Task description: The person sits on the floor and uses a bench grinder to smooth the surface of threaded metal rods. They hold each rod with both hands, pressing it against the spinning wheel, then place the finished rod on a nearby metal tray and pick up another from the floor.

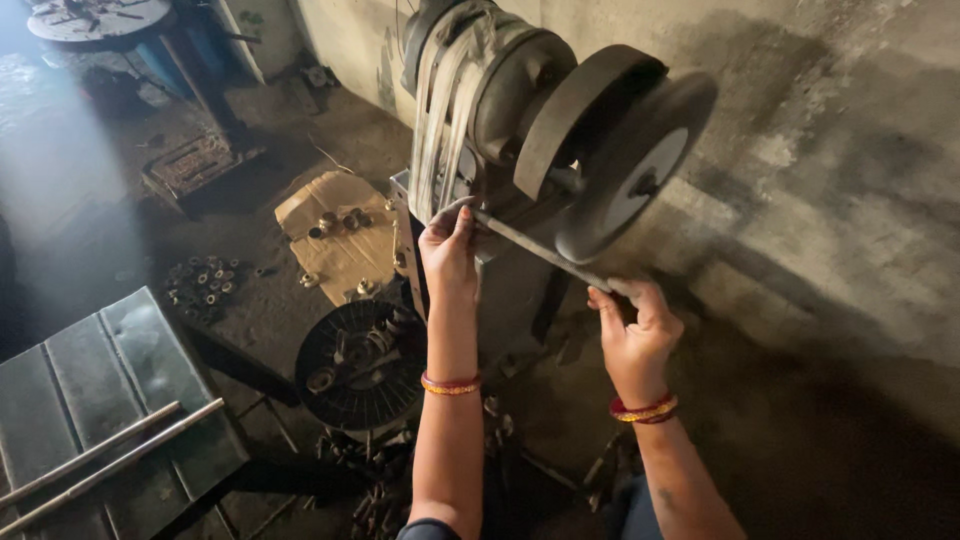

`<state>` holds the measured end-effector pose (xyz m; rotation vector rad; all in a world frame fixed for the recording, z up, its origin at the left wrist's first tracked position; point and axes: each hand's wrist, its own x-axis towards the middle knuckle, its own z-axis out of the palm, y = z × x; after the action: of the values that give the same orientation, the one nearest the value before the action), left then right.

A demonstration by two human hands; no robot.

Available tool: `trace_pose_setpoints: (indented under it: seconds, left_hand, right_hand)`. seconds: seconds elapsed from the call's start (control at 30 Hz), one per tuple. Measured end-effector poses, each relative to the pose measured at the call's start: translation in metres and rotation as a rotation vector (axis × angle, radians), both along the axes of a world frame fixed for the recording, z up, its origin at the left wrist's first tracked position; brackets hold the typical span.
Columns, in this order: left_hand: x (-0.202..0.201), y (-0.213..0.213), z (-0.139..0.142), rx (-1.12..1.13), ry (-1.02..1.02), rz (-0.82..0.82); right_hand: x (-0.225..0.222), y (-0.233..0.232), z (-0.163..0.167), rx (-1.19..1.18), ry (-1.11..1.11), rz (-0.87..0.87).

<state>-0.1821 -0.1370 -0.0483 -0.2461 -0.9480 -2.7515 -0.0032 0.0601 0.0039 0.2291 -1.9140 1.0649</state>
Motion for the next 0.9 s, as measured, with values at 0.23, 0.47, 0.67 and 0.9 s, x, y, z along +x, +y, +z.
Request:
trace_pose_setpoints:
  seconds: [0.23, 0.47, 0.67, 0.9]
  left_hand:
    - [-0.018, -0.005, 0.004, -0.045, -0.036, 0.025]
    - [-0.033, -0.012, 0.004, -0.071, -0.017, 0.015]
    - [-0.013, 0.009, 0.012, -0.16, -0.083, -0.117]
    - [-0.007, 0.001, 0.002, -0.171, -0.014, -0.033]
  right_hand:
    - [-0.021, -0.008, -0.006, 0.057, 0.102, 0.026]
    - [-0.025, -0.021, 0.002, 0.079, 0.073, -0.048]
    - [0.02, -0.008, 0.021, 0.37, 0.228, -0.303]
    - [0.015, -0.005, 0.019, 0.226, 0.142, -0.178]
